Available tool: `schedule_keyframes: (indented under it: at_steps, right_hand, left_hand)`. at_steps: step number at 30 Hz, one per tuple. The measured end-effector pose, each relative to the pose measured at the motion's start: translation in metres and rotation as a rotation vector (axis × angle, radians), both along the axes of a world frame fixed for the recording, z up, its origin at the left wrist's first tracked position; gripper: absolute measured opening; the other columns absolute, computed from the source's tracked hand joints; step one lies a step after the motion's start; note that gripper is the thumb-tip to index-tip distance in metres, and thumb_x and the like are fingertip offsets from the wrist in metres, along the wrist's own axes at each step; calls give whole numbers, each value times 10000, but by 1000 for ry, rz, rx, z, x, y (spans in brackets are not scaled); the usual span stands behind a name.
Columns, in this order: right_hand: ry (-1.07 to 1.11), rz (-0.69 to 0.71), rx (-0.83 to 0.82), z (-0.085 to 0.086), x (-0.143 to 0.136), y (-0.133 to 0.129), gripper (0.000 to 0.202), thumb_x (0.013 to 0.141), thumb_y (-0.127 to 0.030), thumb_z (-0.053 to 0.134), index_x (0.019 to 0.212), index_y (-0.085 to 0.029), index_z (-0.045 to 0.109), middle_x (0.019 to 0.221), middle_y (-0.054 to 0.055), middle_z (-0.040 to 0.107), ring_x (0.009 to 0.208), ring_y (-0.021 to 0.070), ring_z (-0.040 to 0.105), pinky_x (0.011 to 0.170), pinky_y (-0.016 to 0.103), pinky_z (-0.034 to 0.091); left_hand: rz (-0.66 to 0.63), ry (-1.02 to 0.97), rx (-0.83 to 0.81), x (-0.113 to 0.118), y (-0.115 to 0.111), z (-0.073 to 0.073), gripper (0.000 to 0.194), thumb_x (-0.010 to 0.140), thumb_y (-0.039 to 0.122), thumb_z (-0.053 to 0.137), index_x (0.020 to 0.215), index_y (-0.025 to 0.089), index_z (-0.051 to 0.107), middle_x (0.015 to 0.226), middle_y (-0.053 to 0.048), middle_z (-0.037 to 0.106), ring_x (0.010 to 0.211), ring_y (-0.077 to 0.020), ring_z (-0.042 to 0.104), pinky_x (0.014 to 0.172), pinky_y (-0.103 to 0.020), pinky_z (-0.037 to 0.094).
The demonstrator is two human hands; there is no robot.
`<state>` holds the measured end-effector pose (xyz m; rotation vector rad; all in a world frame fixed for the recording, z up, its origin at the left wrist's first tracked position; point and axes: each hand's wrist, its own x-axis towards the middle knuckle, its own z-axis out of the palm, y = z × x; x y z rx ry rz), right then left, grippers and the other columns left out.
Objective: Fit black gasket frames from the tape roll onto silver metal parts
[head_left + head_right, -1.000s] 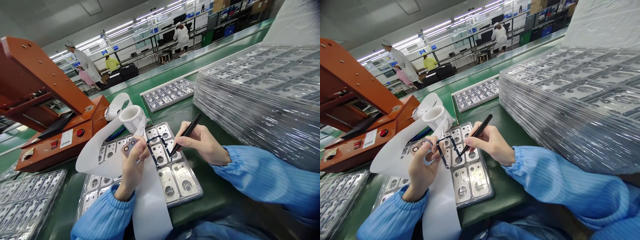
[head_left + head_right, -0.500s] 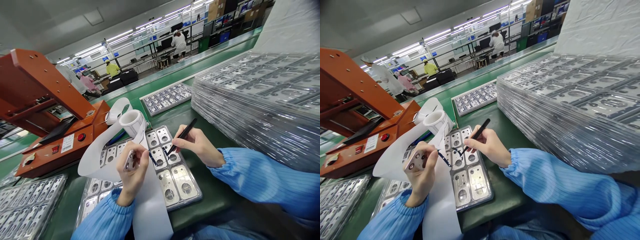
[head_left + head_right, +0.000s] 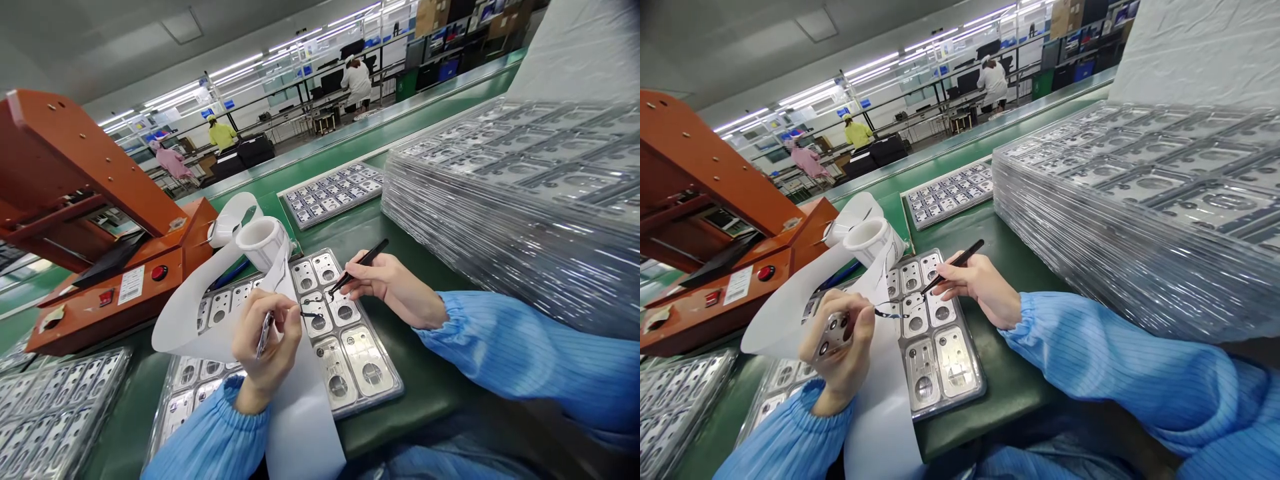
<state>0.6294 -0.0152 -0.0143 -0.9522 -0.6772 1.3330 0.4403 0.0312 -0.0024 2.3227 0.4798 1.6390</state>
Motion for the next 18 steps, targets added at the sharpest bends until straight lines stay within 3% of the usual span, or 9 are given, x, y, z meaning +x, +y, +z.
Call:
schedule_keyframes:
  at_steps: [7, 13, 18]
  right_hand:
    - [-14, -21, 52, 3, -1, -1, 183, 746, -209, 714, 732, -121, 554, 772, 48, 624, 715, 144, 648, 617, 195, 545]
    - [51, -41, -4, 1, -1, 2, 86, 806, -118, 625, 733, -94, 586, 772, 68, 644, 677, 124, 642, 628, 185, 539]
    - [113, -33, -38, -1, 1, 3, 129, 850, -67, 531, 736, -85, 589, 728, 67, 643, 674, 125, 642, 647, 199, 536]
  left_hand:
    - [-48, 70, 96, -1, -3, 1, 212, 716, -10, 579, 808, 177, 543, 650, 21, 453, 588, -105, 415, 547, -257, 360]
    - [-144, 167, 199, 0, -5, -3, 264, 684, -12, 595, 867, 173, 551, 674, 0, 484, 582, -109, 437, 505, -235, 413]
    - [-181, 233, 277, 0, -8, -5, 272, 677, -8, 595, 883, 163, 546, 660, -8, 518, 541, -98, 440, 468, -218, 421]
